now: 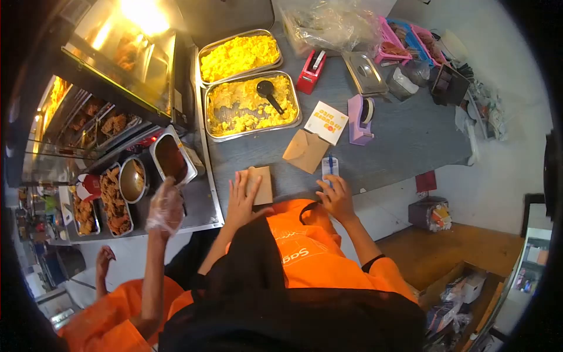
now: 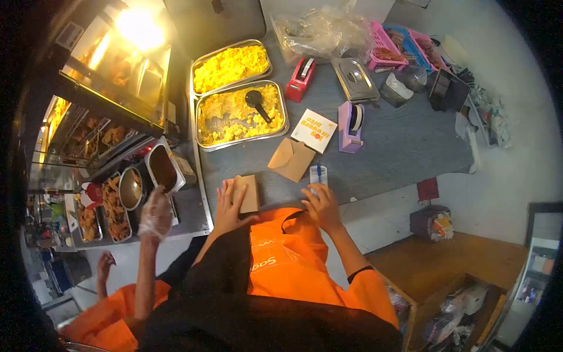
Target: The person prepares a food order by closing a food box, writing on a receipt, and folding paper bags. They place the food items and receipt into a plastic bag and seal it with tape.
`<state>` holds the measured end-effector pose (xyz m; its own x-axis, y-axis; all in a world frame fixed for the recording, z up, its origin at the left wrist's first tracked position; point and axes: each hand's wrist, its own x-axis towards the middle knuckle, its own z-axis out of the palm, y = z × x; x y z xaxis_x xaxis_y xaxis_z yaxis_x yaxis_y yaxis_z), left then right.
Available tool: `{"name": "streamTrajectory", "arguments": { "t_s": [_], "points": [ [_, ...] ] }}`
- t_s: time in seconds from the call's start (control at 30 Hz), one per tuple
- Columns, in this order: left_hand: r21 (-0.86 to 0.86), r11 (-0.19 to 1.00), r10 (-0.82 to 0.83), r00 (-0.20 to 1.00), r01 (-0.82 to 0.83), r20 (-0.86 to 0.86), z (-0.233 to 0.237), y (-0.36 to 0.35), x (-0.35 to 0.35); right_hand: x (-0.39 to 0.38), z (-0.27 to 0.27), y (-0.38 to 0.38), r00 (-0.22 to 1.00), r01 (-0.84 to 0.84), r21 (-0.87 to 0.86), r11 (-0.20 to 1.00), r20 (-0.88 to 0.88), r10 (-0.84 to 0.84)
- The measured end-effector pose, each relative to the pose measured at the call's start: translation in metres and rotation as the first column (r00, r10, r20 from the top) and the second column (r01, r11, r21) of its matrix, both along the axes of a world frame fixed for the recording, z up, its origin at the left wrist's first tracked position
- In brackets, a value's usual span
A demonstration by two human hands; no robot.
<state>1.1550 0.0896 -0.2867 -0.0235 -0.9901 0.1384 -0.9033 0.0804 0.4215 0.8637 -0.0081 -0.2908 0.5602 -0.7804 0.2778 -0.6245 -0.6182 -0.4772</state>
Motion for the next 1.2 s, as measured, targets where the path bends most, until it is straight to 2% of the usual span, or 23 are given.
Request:
{"name": "streamTrajectory", "arguments": {
  "t_s": [0.03,0.1,0.13,0.17,0.23,0.3,0.37,0.43,0.5,0.6,0.67,0.7,0.77,0.83,0.87,0.9,0.93,0.97,1.0,1.03,1.07,1.13,1.2],
  "points": [
    [0.023,0.999,-0.046,0.990,0.043,0.136,-0.006,-0.005,0.000,-0.015,-0.010,0.001,1.000,-0.010,0.001,1.000,-0.019,0.010],
    [0.027,0.999,-0.032,0.994,0.029,0.104,0.000,-0.020,-0.003,-0.039,-0.046,0.003,0.957,0.211,-0.130,0.969,-0.177,-0.232],
    [0.025,0.999,0.025,0.994,-0.028,0.110,0.002,-0.029,-0.005,-0.044,-0.064,0.000,0.960,0.256,-0.142,0.956,-0.082,-0.269],
    [0.024,0.996,0.080,0.989,-0.084,0.121,0.011,-0.037,-0.006,-0.044,-0.063,-0.004,0.960,0.253,-0.136,0.958,-0.089,-0.266],
    [0.011,0.998,0.057,0.991,-0.059,0.119,0.021,-0.060,-0.018,-0.034,-0.062,-0.015,0.924,0.349,-0.246,0.904,-0.072,-0.376],
    [-0.069,0.989,-0.145,0.946,0.130,-0.289,0.020,-0.088,-0.035,-0.025,-0.065,-0.021,0.914,0.379,-0.239,0.894,-0.053,-0.401],
    [-0.080,0.985,-0.172,0.930,0.154,-0.325,0.015,-0.113,-0.061,-0.020,-0.063,-0.024,0.915,0.375,-0.150,0.915,-0.096,-0.391],
    [-0.084,0.982,-0.186,0.906,0.167,-0.381,0.009,-0.127,-0.079,-0.019,-0.056,-0.025,0.912,0.376,-0.189,0.907,-0.095,-0.398],
    [-0.116,0.951,-0.271,0.952,0.288,0.143,0.004,-0.139,-0.089,-0.018,-0.054,-0.027,0.913,0.365,-0.235,0.901,-0.100,-0.396],
    [-0.131,0.975,-0.159,0.973,0.182,0.165,-0.002,-0.132,-0.098,-0.019,-0.059,-0.035,0.898,0.428,-0.264,0.864,0.019,-0.439],
    [-0.131,0.987,-0.074,0.986,0.093,0.148,0.004,-0.123,-0.099,-0.008,-0.044,-0.036,0.866,0.490,-0.181,0.852,0.210,-0.454],
    [-0.129,0.987,-0.072,0.985,0.093,0.159,0.009,-0.123,-0.094,0.001,-0.033,-0.033,0.864,0.491,-0.175,0.853,0.220,-0.452],
    [0.140,0.990,0.011,0.962,0.028,-0.272,0.021,-0.121,-0.086,0.022,0.005,-0.024,0.777,0.521,-0.007,0.854,0.418,-0.471],
    [0.056,0.998,0.051,0.960,-0.037,-0.275,0.029,-0.116,-0.079,0.039,0.022,-0.019,0.904,0.275,-0.223,0.935,0.392,-0.172],
    [0.286,0.958,0.199,0.768,-0.022,-0.608,0.032,-0.113,-0.077,0.044,0.022,-0.019,0.926,0.114,-0.217,0.970,0.376,-0.024],
    [0.475,0.876,0.391,0.455,0.081,-0.800,0.032,-0.109,-0.075,0.046,0.021,-0.022,0.924,-0.055,-0.208,0.977,0.361,0.129],
    [0.389,0.919,0.349,0.323,0.067,-0.880,0.013,-0.103,-0.071,0.045,0.020,-0.029,0.925,-0.066,-0.205,0.977,0.355,0.137],
    [0.390,0.919,0.354,0.315,0.056,-0.880,0.013,-0.100,-0.067,0.044,0.018,-0.040,0.923,-0.134,-0.165,0.977,0.338,0.184],
    [0.475,0.880,0.462,0.222,0.010,-0.859,0.013,-0.098,-0.062,0.046,0.017,-0.055,0.916,-0.202,-0.125,0.971,0.327,0.233],
    [0.557,0.830,0.556,0.121,-0.029,-0.822,0.015,-0.096,-0.056,0.047,0.018,-0.079,0.960,-0.040,0.022,0.999,0.280,0.032],
    [0.570,0.821,0.570,0.094,-0.025,-0.816,0.022,-0.095,-0.051,0.045,0.019,-0.106,0.966,0.134,0.159,0.978,0.200,-0.165],
    [0.548,0.834,0.551,0.053,-0.060,-0.833,0.027,-0.091,-0.049,0.030,0.026,-0.153,0.958,0.061,0.119,0.991,-0.285,-0.025],
    [0.518,0.851,0.522,0.022,-0.088,-0.853,0.029,-0.090,-0.048,0.030,0.015,-0.194,0.879,0.039,0.327,0.944,-0.461,0.123]
  ]
}}
